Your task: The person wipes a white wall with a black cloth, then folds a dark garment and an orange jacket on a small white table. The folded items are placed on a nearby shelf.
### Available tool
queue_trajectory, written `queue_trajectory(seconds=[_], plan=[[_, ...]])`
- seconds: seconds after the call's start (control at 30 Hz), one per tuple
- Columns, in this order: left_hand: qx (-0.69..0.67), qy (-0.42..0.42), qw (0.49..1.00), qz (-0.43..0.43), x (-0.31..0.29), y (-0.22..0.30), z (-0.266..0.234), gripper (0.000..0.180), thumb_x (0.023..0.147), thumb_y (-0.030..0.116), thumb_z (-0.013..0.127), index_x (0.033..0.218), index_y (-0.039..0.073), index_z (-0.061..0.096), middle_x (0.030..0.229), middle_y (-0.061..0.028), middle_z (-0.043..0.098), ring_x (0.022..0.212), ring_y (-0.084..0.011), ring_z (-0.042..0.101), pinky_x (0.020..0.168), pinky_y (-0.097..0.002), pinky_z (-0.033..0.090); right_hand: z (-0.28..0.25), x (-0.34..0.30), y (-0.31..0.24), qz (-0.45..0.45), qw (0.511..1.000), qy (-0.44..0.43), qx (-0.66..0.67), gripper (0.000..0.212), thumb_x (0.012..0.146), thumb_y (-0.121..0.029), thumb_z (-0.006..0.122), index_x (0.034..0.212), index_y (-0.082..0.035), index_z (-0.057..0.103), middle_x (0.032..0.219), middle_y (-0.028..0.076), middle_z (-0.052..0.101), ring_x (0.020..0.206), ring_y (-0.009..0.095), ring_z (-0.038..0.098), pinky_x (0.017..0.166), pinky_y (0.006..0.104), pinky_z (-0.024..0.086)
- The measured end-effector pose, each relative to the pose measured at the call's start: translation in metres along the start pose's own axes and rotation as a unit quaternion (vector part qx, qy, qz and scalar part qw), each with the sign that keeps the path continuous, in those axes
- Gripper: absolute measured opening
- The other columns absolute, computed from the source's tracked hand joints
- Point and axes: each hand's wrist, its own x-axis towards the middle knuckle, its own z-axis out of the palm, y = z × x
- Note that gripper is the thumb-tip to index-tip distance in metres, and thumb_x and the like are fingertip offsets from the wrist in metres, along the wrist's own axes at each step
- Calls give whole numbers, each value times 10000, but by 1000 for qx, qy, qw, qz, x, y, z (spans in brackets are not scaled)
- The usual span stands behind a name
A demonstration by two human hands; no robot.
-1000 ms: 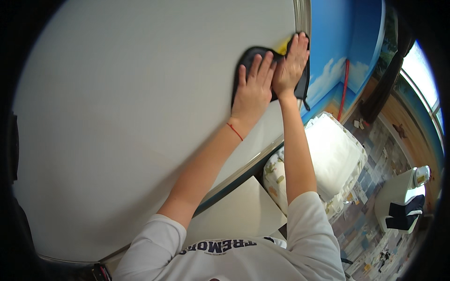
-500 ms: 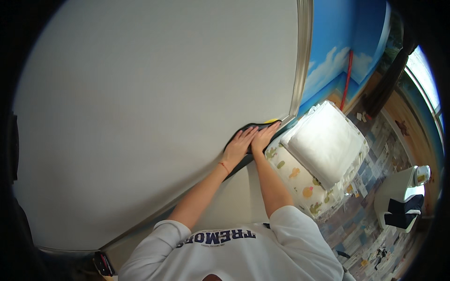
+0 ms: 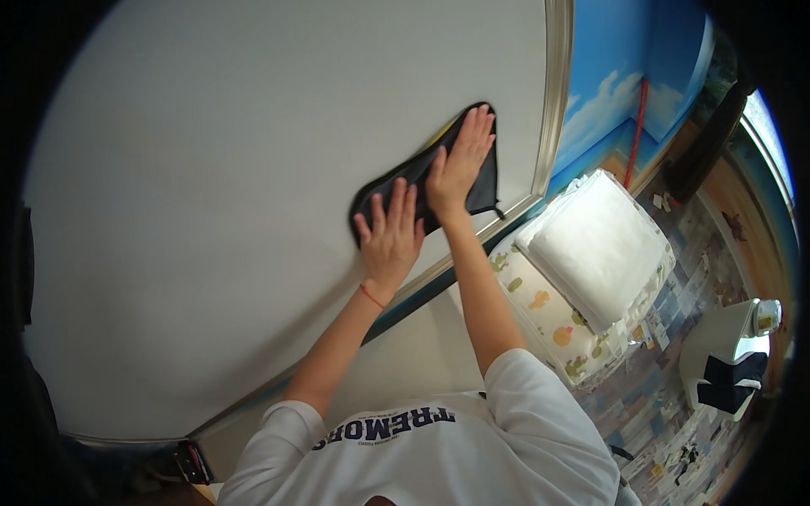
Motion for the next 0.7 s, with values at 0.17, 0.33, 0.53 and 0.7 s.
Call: queue_trajectory(seconds=[0.17,0.33,0.53,0.7], plan=[[11,-24,994,103,23,59,35,639,907,333,534,1517,198,397,1624,33,264,1462,-205,272,1185,-507,96,-16,8,78,10,997,51,-62,629,998,-271,337,1548,8,215,1620,201,190,1516,355,113,1212,483,50],[14,-60,984,170,8,108,65,596,961,254,406,1542,145,329,1636,22,213,1503,-177,189,1212,-481,-39,-33,-47,150,51,994,65,-78,673,1004,-305,397,1557,3,168,1613,206,195,1503,360,152,1220,448,114],[-84,-118,960,238,-22,147,86,610,951,228,411,1526,49,312,1606,-12,279,1498,-156,198,1234,-402,8,-53,-131,215,196,976,26,-92,650,985,-116,350,1578,-41,95,1638,177,124,1502,342,164,1219,425,161],[-103,-179,941,269,-50,149,97,607,961,218,398,1527,23,296,1604,-32,280,1504,-167,187,1237,-381,60,-60,-175,208,305,947,-47,-86,701,924,23,324,1577,-43,77,1641,177,104,1499,351,164,1215,415,178]])
